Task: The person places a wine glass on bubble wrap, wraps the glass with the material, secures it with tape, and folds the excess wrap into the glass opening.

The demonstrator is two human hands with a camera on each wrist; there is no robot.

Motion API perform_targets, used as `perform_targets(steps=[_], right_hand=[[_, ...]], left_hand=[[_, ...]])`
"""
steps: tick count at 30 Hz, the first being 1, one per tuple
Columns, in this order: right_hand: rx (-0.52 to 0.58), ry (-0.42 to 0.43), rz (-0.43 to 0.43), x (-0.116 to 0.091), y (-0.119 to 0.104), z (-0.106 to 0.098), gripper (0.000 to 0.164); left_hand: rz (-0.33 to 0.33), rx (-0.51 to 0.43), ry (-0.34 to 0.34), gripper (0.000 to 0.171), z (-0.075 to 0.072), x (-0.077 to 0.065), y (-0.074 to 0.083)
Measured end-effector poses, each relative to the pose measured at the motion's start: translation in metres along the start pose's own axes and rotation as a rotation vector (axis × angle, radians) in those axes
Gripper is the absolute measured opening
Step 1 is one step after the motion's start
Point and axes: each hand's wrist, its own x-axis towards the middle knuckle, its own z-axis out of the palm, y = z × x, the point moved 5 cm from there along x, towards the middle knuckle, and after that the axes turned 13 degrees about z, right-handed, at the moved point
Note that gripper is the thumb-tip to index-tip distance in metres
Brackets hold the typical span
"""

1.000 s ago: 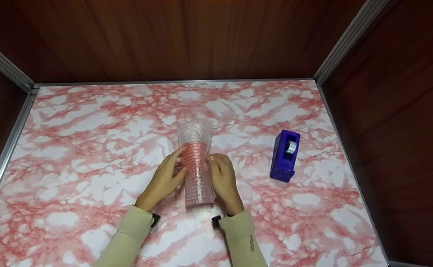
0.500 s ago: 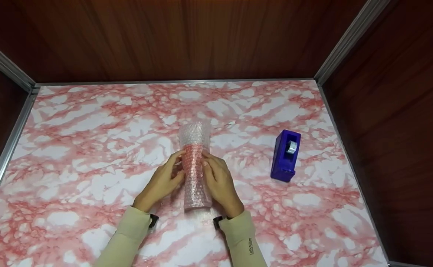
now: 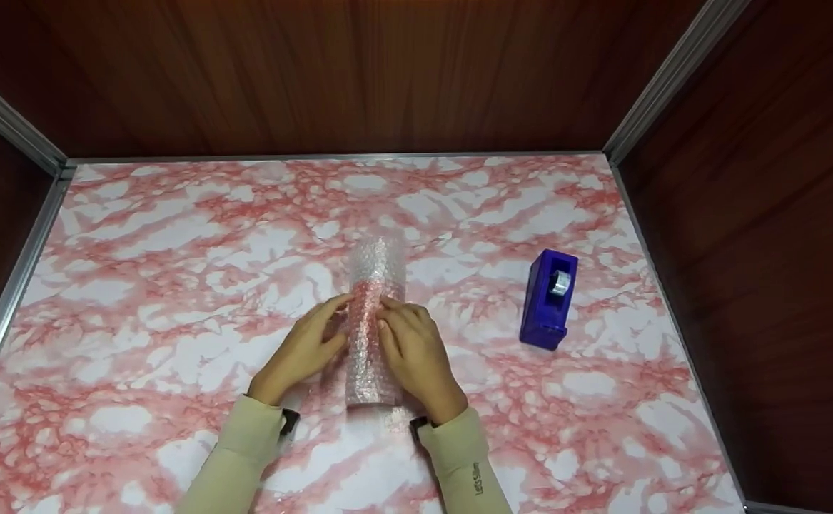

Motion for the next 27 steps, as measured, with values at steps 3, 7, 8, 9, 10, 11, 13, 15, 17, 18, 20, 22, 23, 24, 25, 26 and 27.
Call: perform_targets(steps=[3,7,8,9,10,11,13,15,17,18,20,22,23,24,25,26,27], right_hand=[[-0.081,0.012,-0.031,0.001,-0.005,0.003,0.022],[-0.156,0.02,-0.065,0.002,-0.01,0.007,0.02],[-0.163,0.017,-0.067,0.003,-0.011,0.008,0.02],[-0.167,0.011,-0.064,0.003,-0.011,0.009,0.02],[-0.166,0.009,-0.063,0.003,-0.012,0.009,0.02],[-0.165,0.006,-0.06,0.004,-0.012,0.009,0.021],[-0.16,0.0,-0.056,0.004,-0.012,0.009,0.021],[-0.156,-0.005,-0.056,0.005,-0.012,0.009,0.021],[-0.152,-0.009,-0.06,0.005,-0.013,0.01,0.021],[-0.15,-0.012,-0.062,0.005,-0.013,0.01,0.021],[-0.144,-0.018,-0.07,0.006,-0.014,0.009,0.021],[-0.134,-0.023,-0.072,0.006,-0.015,0.008,0.021],[-0.131,-0.025,-0.069,0.006,-0.015,0.007,0.022],[-0.127,-0.028,-0.069,0.007,-0.015,0.007,0.022],[-0.125,-0.03,-0.064,0.007,-0.015,0.007,0.022],[-0.126,-0.033,-0.055,0.007,-0.015,0.006,0.023],[-0.126,-0.036,-0.05,0.007,-0.015,0.006,0.023]], left_hand=[[0.001,-0.017,0.027,0.05,-0.006,0.001,-0.001],[0.001,-0.071,0.031,0.044,-0.009,0.003,-0.002],[0.004,-0.088,0.027,0.046,-0.01,0.003,-0.001],[0.009,-0.104,0.024,0.048,-0.01,0.003,0.0],[0.018,-0.112,0.025,0.05,-0.01,0.003,0.0],[0.029,-0.119,0.027,0.052,-0.011,0.004,0.001],[0.055,-0.123,0.033,0.055,-0.012,0.004,0.004],[0.093,-0.127,0.038,0.058,-0.014,0.005,0.007],[0.138,-0.125,0.033,0.059,-0.015,0.007,0.009],[0.157,-0.11,0.024,0.06,-0.015,0.008,0.011],[0.192,-0.079,-0.003,0.062,-0.016,0.012,0.013],[0.218,-0.027,-0.031,0.062,-0.017,0.015,0.015],[0.224,-0.004,-0.045,0.062,-0.017,0.017,0.016],[0.225,0.019,-0.058,0.062,-0.017,0.018,0.017],[0.226,0.03,-0.071,0.062,-0.017,0.02,0.017],[0.226,0.041,-0.08,0.062,-0.017,0.021,0.018],[0.224,0.049,-0.089,0.062,-0.017,0.022,0.019]])
